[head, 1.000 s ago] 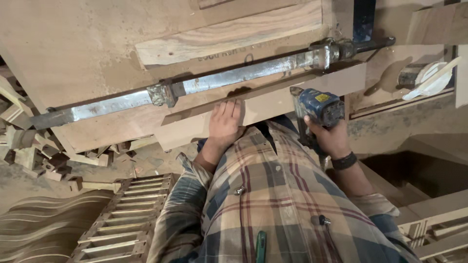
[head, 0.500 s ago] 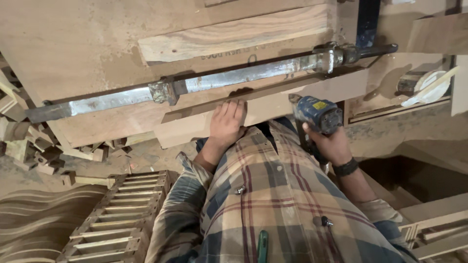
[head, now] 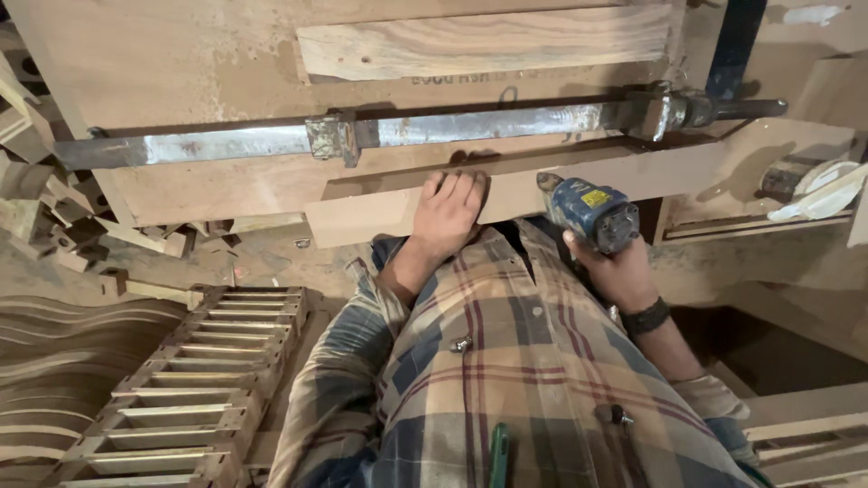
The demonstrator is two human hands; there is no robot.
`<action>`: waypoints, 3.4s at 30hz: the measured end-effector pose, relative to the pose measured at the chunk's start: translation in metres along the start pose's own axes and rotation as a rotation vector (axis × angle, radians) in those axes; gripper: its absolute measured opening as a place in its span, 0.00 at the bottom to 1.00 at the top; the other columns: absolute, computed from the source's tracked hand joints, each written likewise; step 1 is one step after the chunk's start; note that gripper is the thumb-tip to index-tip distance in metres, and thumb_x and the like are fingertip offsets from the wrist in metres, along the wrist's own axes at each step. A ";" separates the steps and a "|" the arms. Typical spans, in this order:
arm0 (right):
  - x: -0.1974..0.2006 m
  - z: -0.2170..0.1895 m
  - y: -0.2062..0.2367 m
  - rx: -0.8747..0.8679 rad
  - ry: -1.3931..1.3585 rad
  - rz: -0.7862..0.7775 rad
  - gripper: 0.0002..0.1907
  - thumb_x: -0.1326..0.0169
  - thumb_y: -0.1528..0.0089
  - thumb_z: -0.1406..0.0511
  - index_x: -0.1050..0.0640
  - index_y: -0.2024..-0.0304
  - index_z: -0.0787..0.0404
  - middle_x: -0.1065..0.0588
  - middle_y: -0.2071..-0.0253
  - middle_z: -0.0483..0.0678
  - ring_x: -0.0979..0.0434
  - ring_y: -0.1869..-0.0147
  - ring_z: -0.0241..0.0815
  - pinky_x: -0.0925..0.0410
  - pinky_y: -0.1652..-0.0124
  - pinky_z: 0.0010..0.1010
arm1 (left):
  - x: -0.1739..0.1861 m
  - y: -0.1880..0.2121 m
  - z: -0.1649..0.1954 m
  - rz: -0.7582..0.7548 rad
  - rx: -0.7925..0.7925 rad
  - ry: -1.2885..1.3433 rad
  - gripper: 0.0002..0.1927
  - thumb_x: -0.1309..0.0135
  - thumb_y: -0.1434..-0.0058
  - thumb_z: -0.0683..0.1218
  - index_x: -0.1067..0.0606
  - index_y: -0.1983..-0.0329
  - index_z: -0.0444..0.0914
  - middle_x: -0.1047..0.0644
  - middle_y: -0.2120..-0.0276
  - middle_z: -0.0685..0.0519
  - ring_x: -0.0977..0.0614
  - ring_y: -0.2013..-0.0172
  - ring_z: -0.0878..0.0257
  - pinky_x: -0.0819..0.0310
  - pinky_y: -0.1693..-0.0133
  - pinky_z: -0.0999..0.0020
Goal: The person applies glue to a wooden plank using a brush, then joins it to another plank clamped on a workbench. They use a nail gun to fasten the pieces together.
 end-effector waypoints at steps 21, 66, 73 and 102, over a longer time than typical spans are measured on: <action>-0.052 -0.046 -0.006 0.128 0.152 -0.114 0.20 0.36 0.39 0.60 0.21 0.51 0.68 0.18 0.55 0.54 0.17 0.51 0.43 0.26 0.52 0.33 | 0.002 0.009 -0.015 0.042 -0.011 0.122 0.32 0.42 0.55 0.47 0.27 0.45 0.30 0.27 0.55 0.46 0.24 0.51 0.51 0.34 0.42 0.56; -0.070 -0.014 0.000 0.076 0.474 0.025 0.23 0.37 0.39 0.52 0.18 0.54 0.67 0.19 0.60 0.60 0.17 0.53 0.58 0.26 0.57 0.42 | 0.090 0.126 -0.117 0.012 0.146 -0.313 0.33 0.34 0.43 0.51 0.30 0.37 0.37 0.27 0.45 0.48 0.26 0.41 0.52 0.39 0.34 0.45; -0.075 0.056 -0.002 -0.010 0.471 0.087 0.28 0.36 0.40 0.48 0.19 0.58 0.68 0.20 0.63 0.62 0.17 0.56 0.59 0.27 0.59 0.45 | 0.077 0.145 -0.147 0.055 0.191 -0.183 0.26 0.46 0.42 0.46 0.27 0.39 0.40 0.26 0.41 0.44 0.28 0.39 0.44 0.32 0.41 0.48; -0.054 0.046 -0.073 0.426 0.711 -0.112 0.17 0.34 0.33 0.58 0.18 0.49 0.63 0.19 0.55 0.57 0.17 0.50 0.53 0.27 0.54 0.40 | 0.077 0.186 -0.146 0.445 0.321 -0.066 0.21 0.44 0.36 0.45 0.24 0.38 0.44 0.27 0.37 0.47 0.28 0.36 0.48 0.37 0.35 0.52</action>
Point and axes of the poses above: each hand's wrist, its own y-axis away from the middle knuckle, its own x-axis out of the back of the hand, z = x × y, the point moved 6 cm from there along -y, towards the middle knuckle
